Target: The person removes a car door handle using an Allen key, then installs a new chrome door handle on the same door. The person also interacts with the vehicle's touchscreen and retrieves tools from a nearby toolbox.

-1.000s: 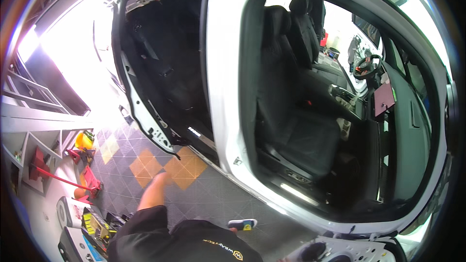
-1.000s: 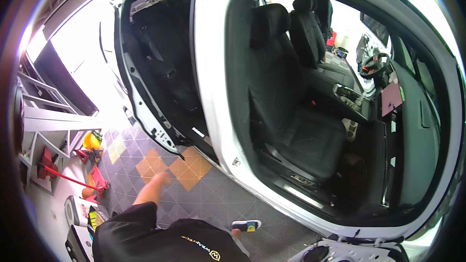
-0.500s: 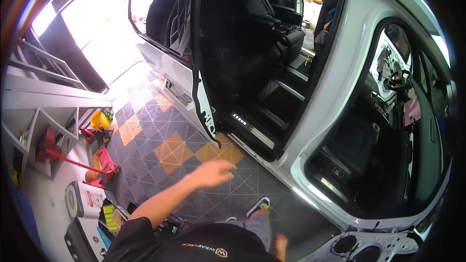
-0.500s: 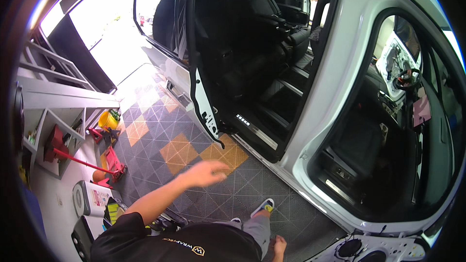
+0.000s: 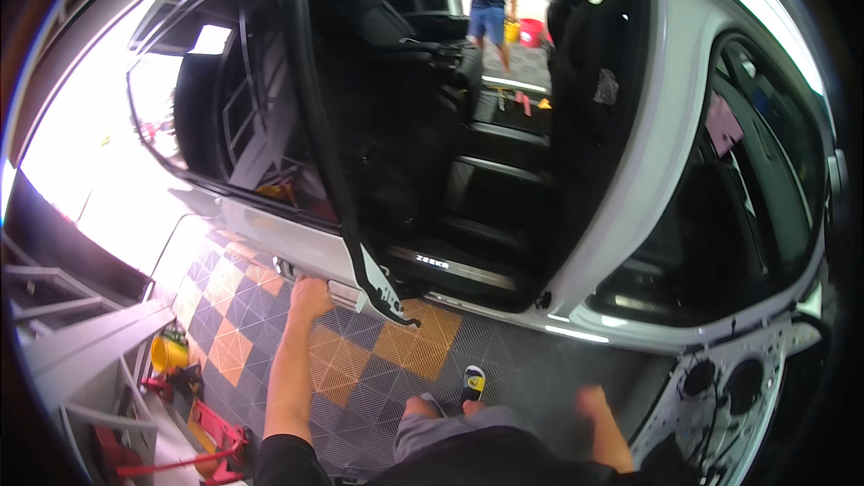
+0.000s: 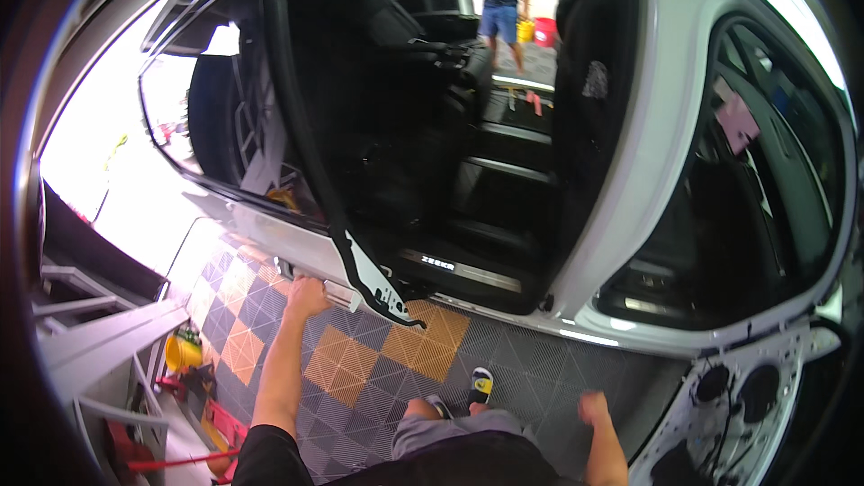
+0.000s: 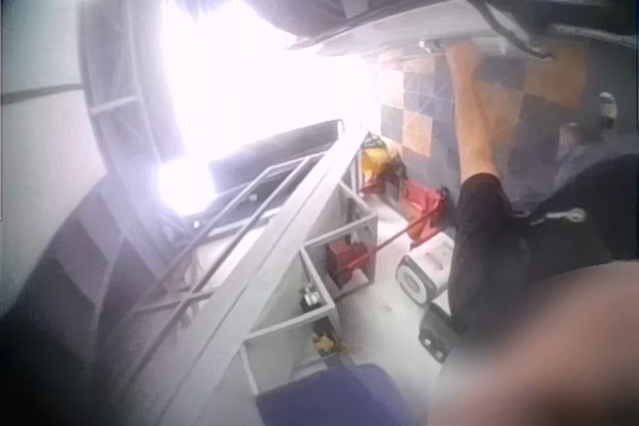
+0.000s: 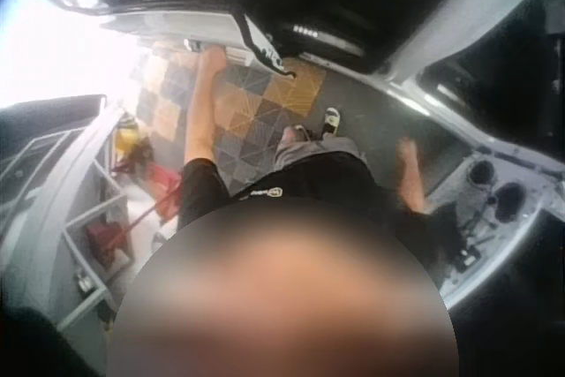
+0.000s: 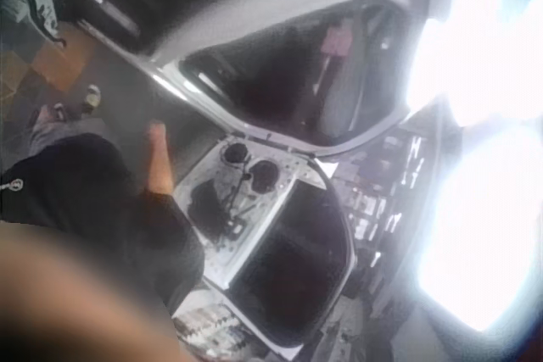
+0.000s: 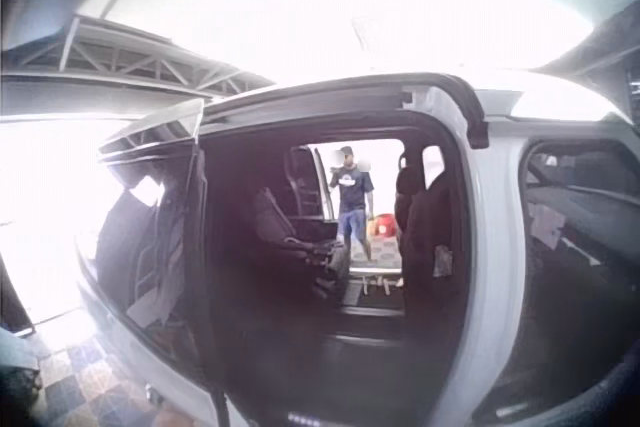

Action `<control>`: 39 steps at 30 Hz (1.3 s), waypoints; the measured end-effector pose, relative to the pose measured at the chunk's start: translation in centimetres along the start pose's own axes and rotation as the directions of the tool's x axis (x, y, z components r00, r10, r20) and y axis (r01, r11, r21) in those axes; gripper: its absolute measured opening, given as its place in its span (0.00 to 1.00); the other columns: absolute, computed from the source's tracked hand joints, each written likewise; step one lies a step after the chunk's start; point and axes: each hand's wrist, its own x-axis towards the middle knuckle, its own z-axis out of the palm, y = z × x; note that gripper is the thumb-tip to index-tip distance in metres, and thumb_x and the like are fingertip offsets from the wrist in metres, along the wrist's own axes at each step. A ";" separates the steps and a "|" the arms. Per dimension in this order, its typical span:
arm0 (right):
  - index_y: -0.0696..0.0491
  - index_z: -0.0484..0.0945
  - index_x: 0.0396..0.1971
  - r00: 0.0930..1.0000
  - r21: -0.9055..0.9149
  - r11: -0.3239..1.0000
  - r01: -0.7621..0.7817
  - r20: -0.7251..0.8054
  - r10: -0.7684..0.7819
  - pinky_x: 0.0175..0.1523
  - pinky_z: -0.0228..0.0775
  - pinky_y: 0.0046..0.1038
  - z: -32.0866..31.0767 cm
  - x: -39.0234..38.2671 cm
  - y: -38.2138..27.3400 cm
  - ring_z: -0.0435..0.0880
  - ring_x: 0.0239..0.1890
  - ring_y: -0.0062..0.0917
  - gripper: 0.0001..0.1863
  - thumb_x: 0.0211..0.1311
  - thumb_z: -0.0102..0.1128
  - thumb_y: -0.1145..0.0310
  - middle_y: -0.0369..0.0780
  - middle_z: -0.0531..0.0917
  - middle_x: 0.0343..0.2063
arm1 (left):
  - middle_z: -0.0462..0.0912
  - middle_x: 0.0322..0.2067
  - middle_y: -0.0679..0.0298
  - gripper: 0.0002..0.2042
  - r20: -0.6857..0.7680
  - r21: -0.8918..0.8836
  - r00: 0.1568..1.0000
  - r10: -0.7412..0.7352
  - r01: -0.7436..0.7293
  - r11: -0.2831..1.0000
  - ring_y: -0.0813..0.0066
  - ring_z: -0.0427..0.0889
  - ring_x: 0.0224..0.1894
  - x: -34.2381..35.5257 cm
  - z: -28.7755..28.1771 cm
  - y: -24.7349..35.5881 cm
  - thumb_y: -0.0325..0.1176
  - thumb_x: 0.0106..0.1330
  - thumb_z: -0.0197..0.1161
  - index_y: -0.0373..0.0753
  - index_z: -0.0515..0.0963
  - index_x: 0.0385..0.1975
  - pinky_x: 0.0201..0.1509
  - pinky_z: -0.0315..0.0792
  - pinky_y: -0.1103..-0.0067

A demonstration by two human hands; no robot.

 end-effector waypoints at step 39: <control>0.63 0.83 0.55 0.838 0.979 0.183 -0.093 -0.022 0.545 0.35 0.78 0.29 -1.0 0.2 -24.0 0.85 0.29 0.23 0.18 0.69 0.58 0.71 0.40 0.88 0.33 | 0.90 0.46 0.47 0.28 0.243 0.008 0.862 0.446 -0.461 0.887 0.48 0.89 0.50 0.0 -2.1 12.6 0.52 0.57 0.69 0.35 0.86 0.49 0.56 0.81 0.58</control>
